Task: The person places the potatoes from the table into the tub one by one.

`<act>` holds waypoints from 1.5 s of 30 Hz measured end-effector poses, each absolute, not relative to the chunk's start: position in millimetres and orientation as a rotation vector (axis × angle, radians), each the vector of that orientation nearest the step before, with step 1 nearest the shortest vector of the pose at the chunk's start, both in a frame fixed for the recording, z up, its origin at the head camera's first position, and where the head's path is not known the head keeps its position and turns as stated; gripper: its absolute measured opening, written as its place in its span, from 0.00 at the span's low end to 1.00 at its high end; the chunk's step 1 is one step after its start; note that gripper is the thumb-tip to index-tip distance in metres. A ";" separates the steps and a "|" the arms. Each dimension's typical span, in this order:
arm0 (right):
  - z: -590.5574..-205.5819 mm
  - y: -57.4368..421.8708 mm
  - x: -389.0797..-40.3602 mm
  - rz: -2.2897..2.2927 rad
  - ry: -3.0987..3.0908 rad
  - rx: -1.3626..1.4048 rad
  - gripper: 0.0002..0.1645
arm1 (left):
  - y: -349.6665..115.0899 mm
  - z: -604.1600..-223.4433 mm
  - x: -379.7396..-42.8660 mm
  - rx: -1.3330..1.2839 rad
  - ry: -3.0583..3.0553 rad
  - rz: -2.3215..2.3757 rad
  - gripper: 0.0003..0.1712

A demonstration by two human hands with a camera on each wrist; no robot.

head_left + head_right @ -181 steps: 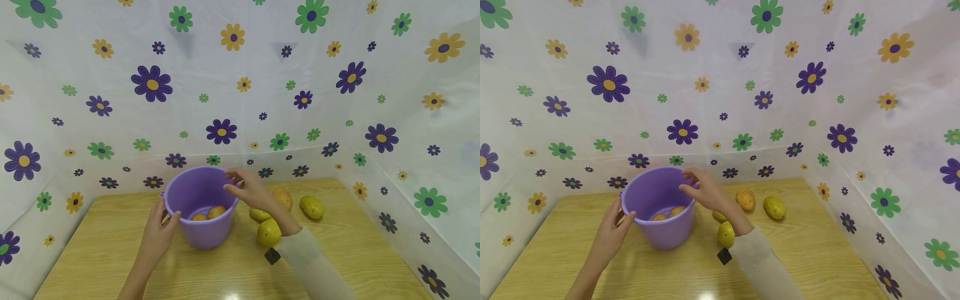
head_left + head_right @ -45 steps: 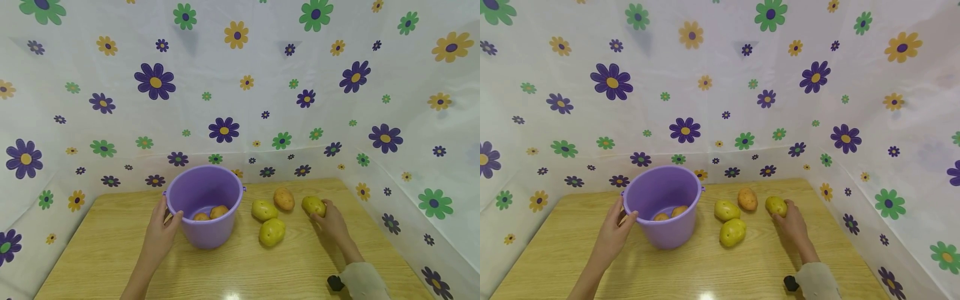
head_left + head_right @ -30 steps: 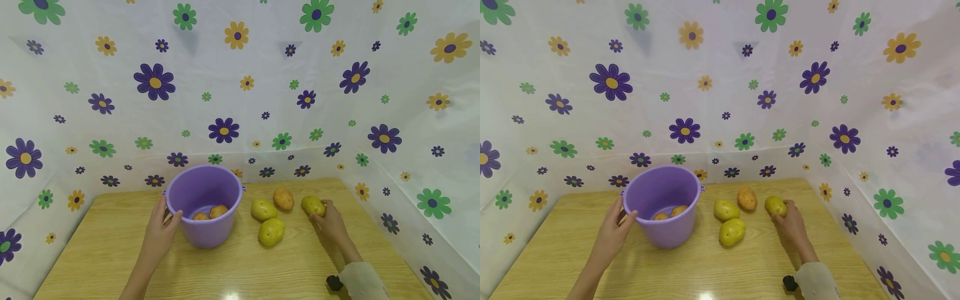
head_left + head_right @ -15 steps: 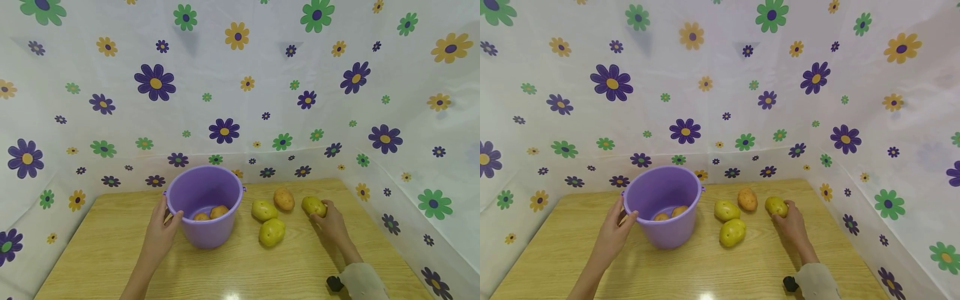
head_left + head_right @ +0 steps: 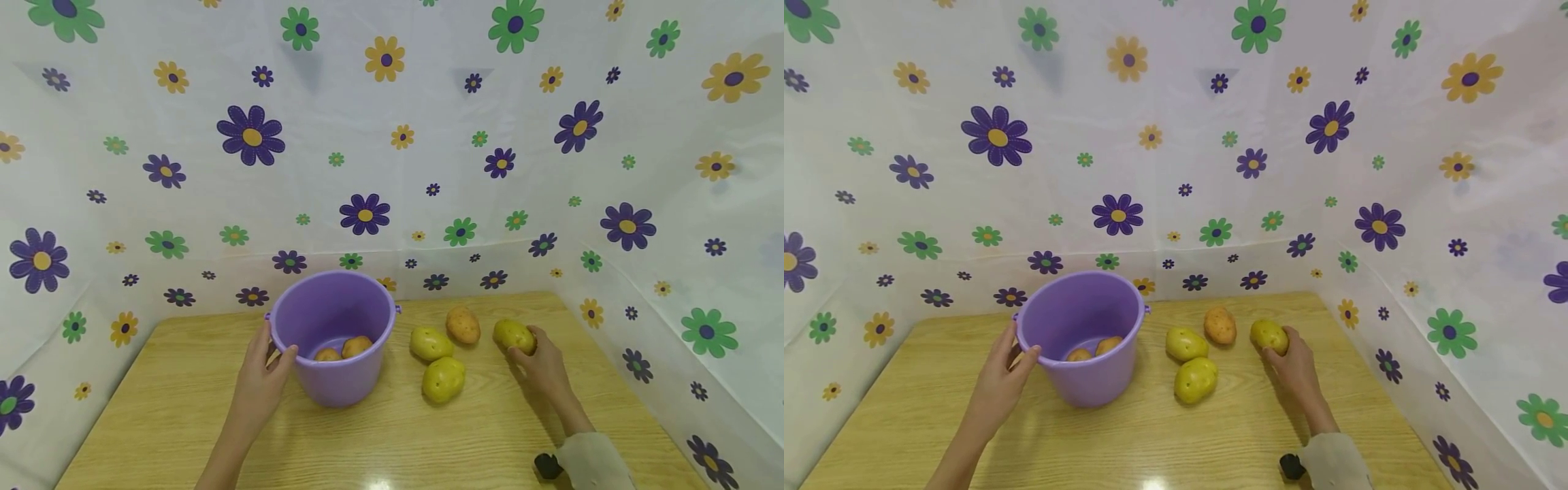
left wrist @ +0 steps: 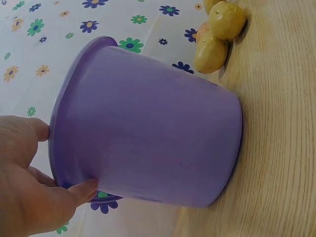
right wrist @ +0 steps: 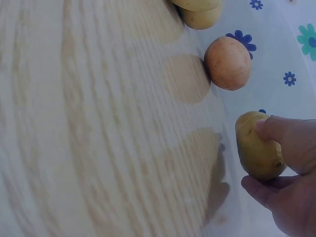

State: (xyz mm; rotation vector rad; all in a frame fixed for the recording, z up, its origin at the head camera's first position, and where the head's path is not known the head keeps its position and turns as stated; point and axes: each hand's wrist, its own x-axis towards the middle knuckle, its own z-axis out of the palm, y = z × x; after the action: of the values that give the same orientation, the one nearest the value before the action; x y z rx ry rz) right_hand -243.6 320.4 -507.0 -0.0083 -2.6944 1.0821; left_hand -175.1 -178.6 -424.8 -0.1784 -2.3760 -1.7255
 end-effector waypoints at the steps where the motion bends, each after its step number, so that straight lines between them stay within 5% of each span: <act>1: -506.5 320.4 -243.1 1.080 -2.686 -0.009 0.38 | -178.6 -424.9 -175.0 -0.175 -2.379 -1.723 0.44; 45: -413.3 303.9 -225.9 1.017 -2.394 0.140 0.33 | -179.9 -423.5 -165.2 -0.196 -2.377 -1.718 0.44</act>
State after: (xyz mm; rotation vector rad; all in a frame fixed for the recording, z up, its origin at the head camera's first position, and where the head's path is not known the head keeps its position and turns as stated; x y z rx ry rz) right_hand -225.9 303.9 -413.3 0.1403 -2.3937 1.0171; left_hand -165.2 -179.9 -423.5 -0.1961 -2.3770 -1.7175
